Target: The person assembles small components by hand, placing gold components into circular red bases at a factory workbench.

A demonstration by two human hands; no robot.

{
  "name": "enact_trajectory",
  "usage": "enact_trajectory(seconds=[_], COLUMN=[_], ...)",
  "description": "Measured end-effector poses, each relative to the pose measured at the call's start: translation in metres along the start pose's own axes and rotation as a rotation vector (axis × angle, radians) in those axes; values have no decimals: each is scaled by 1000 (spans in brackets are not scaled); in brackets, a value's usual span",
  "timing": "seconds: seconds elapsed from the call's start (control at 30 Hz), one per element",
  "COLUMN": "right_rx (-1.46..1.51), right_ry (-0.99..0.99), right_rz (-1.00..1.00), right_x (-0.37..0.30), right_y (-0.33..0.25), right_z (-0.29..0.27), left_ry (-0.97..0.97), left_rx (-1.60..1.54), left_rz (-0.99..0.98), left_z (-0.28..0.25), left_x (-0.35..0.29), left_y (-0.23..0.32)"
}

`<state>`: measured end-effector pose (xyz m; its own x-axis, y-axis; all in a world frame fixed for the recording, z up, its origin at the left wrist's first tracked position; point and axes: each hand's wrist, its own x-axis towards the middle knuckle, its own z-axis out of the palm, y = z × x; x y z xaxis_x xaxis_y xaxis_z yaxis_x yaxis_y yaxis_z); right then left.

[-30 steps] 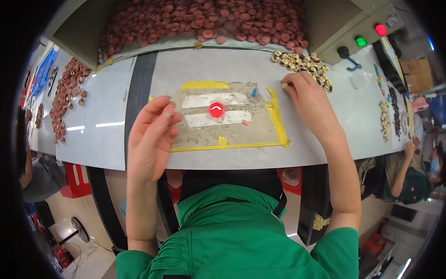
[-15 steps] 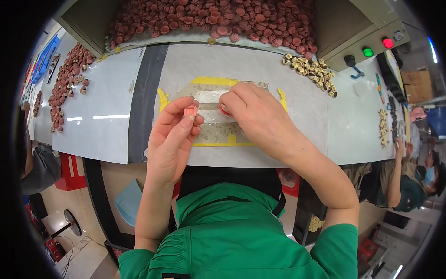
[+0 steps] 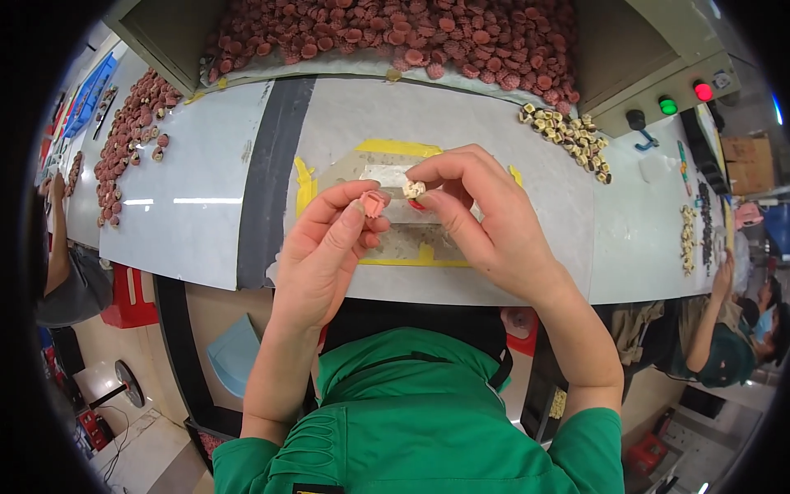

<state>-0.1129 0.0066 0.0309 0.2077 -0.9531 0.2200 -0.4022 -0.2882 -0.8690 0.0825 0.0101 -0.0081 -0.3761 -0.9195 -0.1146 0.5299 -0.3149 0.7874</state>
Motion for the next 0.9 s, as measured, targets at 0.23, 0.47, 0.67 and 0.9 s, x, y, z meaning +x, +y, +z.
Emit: enact_trajectory(seconds=[0.23, 0.47, 0.67, 0.9], right_rx=[-244, 548, -246, -41], right_ry=[-48, -24, 50, -110], right_rz=[-334, 235, -319, -178], right_x=[8, -4, -8, 2], right_y=[-6, -8, 4, -8], right_z=[13, 28, 26, 8], left_ry=[-27, 49, 19, -84], left_rx=[-25, 242, 170, 99], left_rz=[10, 417, 156, 94], left_z=[-1, 7, 7, 6], left_x=[2, 0, -2, 1], left_y=[-3, -21, -6, -3])
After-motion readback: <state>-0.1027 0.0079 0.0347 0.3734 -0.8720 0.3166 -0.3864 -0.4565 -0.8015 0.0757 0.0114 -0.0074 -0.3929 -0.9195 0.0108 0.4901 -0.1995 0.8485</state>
